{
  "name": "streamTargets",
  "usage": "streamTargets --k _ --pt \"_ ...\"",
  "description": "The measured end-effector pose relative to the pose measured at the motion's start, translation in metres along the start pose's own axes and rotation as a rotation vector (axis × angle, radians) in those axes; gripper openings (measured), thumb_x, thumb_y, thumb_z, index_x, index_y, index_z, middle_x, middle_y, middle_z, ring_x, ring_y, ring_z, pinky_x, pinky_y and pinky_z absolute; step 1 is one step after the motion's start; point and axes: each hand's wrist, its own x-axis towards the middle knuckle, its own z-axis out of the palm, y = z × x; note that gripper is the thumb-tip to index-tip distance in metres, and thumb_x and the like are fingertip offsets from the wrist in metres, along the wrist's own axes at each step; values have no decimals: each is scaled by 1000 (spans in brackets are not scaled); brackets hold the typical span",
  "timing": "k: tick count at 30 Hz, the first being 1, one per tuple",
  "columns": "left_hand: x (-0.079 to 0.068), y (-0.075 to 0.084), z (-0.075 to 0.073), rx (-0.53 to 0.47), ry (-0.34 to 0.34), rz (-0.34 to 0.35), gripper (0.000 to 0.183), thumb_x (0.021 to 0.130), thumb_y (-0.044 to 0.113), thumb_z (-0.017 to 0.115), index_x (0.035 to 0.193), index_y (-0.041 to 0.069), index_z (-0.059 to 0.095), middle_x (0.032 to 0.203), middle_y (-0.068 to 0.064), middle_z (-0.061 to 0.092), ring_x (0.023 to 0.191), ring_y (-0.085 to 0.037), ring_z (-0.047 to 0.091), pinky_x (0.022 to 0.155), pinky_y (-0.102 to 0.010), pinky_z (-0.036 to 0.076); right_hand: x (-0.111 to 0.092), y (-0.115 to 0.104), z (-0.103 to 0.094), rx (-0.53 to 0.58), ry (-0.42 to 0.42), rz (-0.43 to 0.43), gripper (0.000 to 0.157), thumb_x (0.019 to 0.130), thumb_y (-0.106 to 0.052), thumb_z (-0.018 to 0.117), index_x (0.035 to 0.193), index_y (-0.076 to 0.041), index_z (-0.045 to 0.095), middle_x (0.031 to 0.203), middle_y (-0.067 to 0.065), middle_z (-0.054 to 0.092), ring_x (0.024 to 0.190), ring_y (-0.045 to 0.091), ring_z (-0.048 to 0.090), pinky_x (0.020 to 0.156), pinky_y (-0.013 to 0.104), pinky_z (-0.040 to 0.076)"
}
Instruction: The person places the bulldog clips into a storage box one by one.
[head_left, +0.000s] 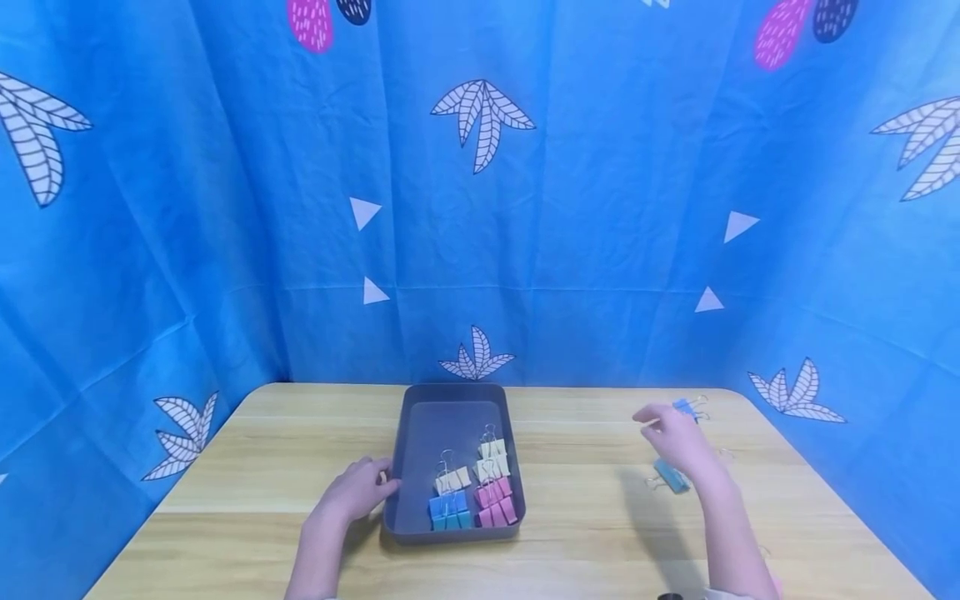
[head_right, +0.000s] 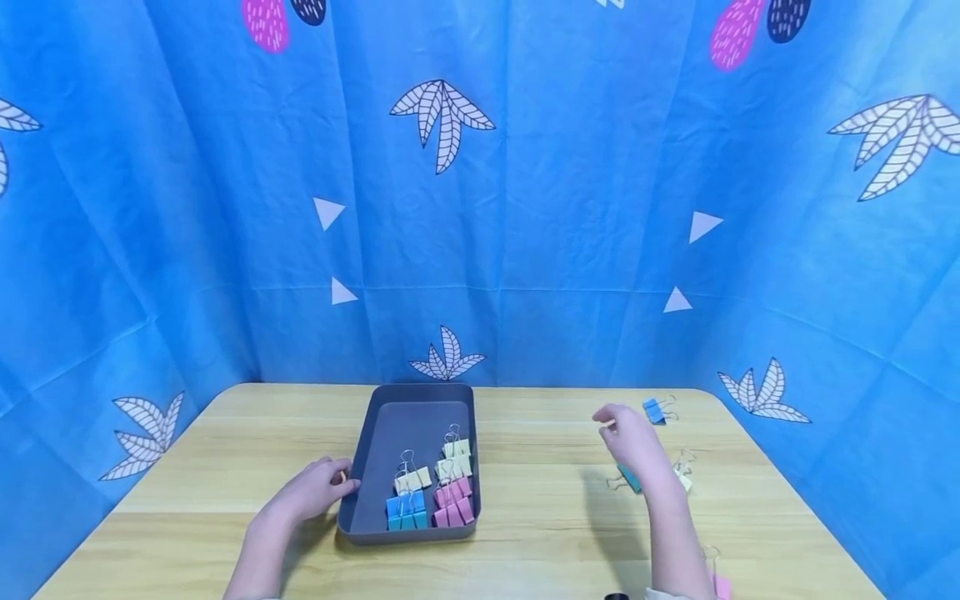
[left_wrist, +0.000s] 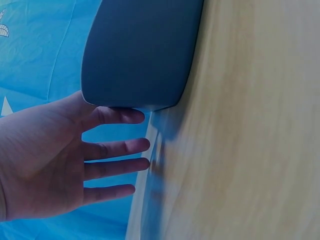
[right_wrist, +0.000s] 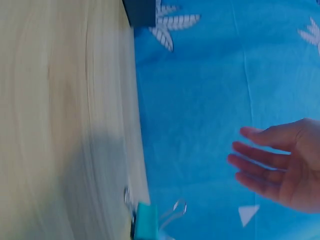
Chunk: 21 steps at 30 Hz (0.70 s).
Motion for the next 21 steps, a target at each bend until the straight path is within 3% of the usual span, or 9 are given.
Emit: streamTargets --k 7,12,18,21 --pt "-1 -3 0 4 -5 -16 41 86 23 62 119 -2 57 85 -5 53 76 -20 52 63 -39 47 -10 24 -7 -127 -154 97 37 72 18 42 102 7 61 98 26 59 92 44 54 77 53 45" --pt "0 -4 0 11 0 -15 40 86 23 63 118 -1 58 85 -4 52 76 -19 52 62 -38 46 -12 37 -2 -140 -229 177 39 68 16 48 101 2 63 95 22 59 90 41 55 75 53 46" --pt "0 -2 -1 7 -6 -19 41 86 23 62 119 -1 58 86 -4 52 76 -19 52 62 -37 46 -12 45 5 -110 -245 184 27 72 9 56 98 5 63 90 19 60 80 33 58 71 49 48" --pt "0 -2 0 9 -7 -19 41 86 23 62 119 -1 58 86 -4 53 77 -19 52 62 -38 46 -12 45 7 -111 -243 175 29 69 10 57 97 6 63 91 20 61 79 32 58 71 47 49"
